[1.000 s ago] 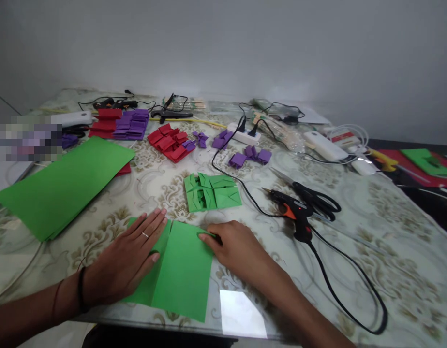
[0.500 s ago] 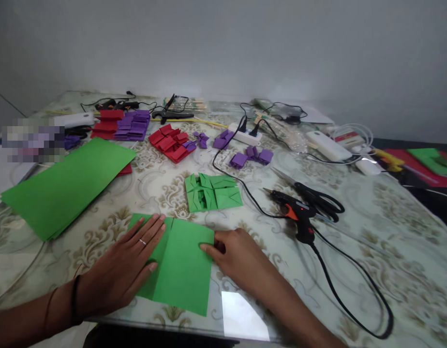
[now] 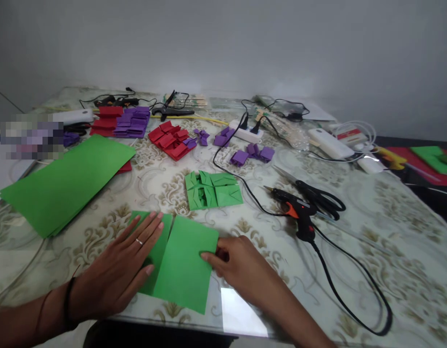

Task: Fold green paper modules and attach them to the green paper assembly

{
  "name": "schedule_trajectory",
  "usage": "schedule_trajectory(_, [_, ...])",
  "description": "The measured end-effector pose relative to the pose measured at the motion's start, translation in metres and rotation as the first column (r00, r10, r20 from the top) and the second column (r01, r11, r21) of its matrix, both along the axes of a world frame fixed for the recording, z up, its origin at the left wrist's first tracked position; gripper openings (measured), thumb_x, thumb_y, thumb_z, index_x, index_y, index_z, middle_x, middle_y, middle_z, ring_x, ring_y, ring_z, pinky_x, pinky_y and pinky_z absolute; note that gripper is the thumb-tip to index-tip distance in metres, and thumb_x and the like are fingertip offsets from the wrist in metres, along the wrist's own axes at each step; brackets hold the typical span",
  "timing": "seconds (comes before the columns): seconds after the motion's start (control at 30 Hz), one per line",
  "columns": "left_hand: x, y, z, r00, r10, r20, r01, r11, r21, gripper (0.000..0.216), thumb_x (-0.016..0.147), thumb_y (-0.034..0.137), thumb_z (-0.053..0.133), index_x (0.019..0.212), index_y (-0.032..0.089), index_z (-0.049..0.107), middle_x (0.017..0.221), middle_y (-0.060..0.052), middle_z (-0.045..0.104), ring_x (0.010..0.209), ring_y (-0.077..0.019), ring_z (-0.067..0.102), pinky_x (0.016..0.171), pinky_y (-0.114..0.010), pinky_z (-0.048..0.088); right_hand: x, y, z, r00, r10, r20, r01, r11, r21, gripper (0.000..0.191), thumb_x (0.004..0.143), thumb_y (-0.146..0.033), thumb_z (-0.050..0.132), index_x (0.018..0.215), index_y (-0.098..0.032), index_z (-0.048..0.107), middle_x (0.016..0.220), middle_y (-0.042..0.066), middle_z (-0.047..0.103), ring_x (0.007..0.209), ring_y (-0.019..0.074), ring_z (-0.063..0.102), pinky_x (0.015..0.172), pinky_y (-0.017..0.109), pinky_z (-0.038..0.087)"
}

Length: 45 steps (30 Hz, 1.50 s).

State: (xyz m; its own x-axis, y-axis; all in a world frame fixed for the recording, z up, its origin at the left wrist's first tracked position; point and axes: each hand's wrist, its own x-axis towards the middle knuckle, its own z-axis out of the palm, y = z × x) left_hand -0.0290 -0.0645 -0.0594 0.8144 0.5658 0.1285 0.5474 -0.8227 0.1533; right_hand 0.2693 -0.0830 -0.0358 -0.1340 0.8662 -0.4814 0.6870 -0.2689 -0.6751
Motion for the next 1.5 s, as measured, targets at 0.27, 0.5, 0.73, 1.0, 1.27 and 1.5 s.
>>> schedule_trajectory(0.27, [-0.003, -0.008, -0.010, 0.998, 0.031, -0.050, -0.029, 0.998, 0.054, 0.081, 0.104, 0.023, 0.052, 0.174, 0.004, 0.016, 0.180, -0.026, 0.029, 0.170, -0.0373, 0.022, 0.135, -0.060, 0.030, -0.003, -0.005, -0.001, 1.000, 0.009, 0.023, -0.010, 1.000, 0.004, 0.034, 0.098, -0.036, 0.062, 0.067, -0.021, 0.064, 0.063, 0.004, 0.071, 0.059, 0.0190, 0.061, 0.057, 0.029, 0.038])
schedule_trajectory(0.5, [-0.002, -0.008, -0.010, 0.998, 0.045, -0.046, -0.043, 0.998, 0.047, 0.076, 0.106, 0.024, 0.052, 0.173, 0.004, 0.021, 0.180, -0.024, 0.029, 0.170, -0.0368, 0.021, 0.137, -0.058, 0.026, -0.001, -0.014, -0.005, 0.998, -0.016, 0.068, 0.016, 1.000, 0.003, 0.038, 0.101, -0.033, 0.061, 0.065, -0.022, 0.058, 0.061, 0.004, 0.069, 0.057, 0.0186, 0.060, 0.057, 0.030, 0.037])
schedule_trajectory(0.73, [-0.002, -0.005, -0.008, 0.999, 0.046, -0.003, -0.046, 0.999, 0.003, 0.076, 0.104, 0.031, 0.058, 0.172, 0.007, 0.030, 0.182, -0.022, 0.027, 0.171, -0.0402, 0.017, 0.136, -0.061, 0.027, 0.004, -0.022, -0.009, 0.995, 0.031, -0.097, -0.035, 0.998, -0.046, 0.035, 0.101, -0.043, 0.060, 0.075, -0.021, 0.068, 0.067, 0.005, 0.074, 0.060, 0.0194, 0.063, 0.056, 0.029, 0.039])
schedule_trajectory(1.0, [-0.001, -0.001, -0.005, 0.999, 0.050, -0.003, -0.050, 0.999, -0.019, 0.077, 0.102, 0.033, 0.060, 0.171, 0.012, 0.033, 0.183, -0.021, 0.022, 0.171, -0.0429, 0.014, 0.134, -0.066, 0.027, 0.001, -0.024, -0.013, 1.000, 0.030, 0.002, -0.030, 0.999, -0.029, 0.038, 0.101, -0.039, 0.056, 0.068, -0.022, 0.061, 0.063, 0.005, 0.073, 0.059, 0.0198, 0.064, 0.058, 0.030, 0.038])
schedule_trajectory(1.27, [-0.001, -0.002, -0.005, 0.999, 0.046, -0.006, -0.046, 0.999, -0.019, 0.080, 0.101, 0.036, 0.063, 0.171, 0.011, 0.033, 0.183, -0.024, 0.021, 0.171, -0.0446, 0.013, 0.133, -0.066, 0.028, 0.000, -0.030, -0.004, 0.998, 0.053, 0.035, -0.051, 0.997, -0.056, 0.036, 0.100, -0.041, 0.059, 0.069, -0.023, 0.064, 0.065, 0.005, 0.075, 0.061, 0.0215, 0.066, 0.059, 0.031, 0.039])
schedule_trajectory(1.5, [0.000, -0.002, -0.005, 0.998, 0.067, -0.012, -0.068, 0.997, -0.039, 0.083, 0.098, 0.033, 0.065, 0.171, 0.012, 0.033, 0.183, -0.022, 0.020, 0.171, -0.0429, 0.012, 0.135, -0.064, 0.024, -0.001, -0.031, -0.004, 0.998, 0.037, 0.041, -0.034, 0.997, -0.076, 0.039, 0.099, -0.042, 0.056, 0.065, -0.024, 0.059, 0.064, 0.005, 0.074, 0.060, 0.0207, 0.065, 0.060, 0.031, 0.037])
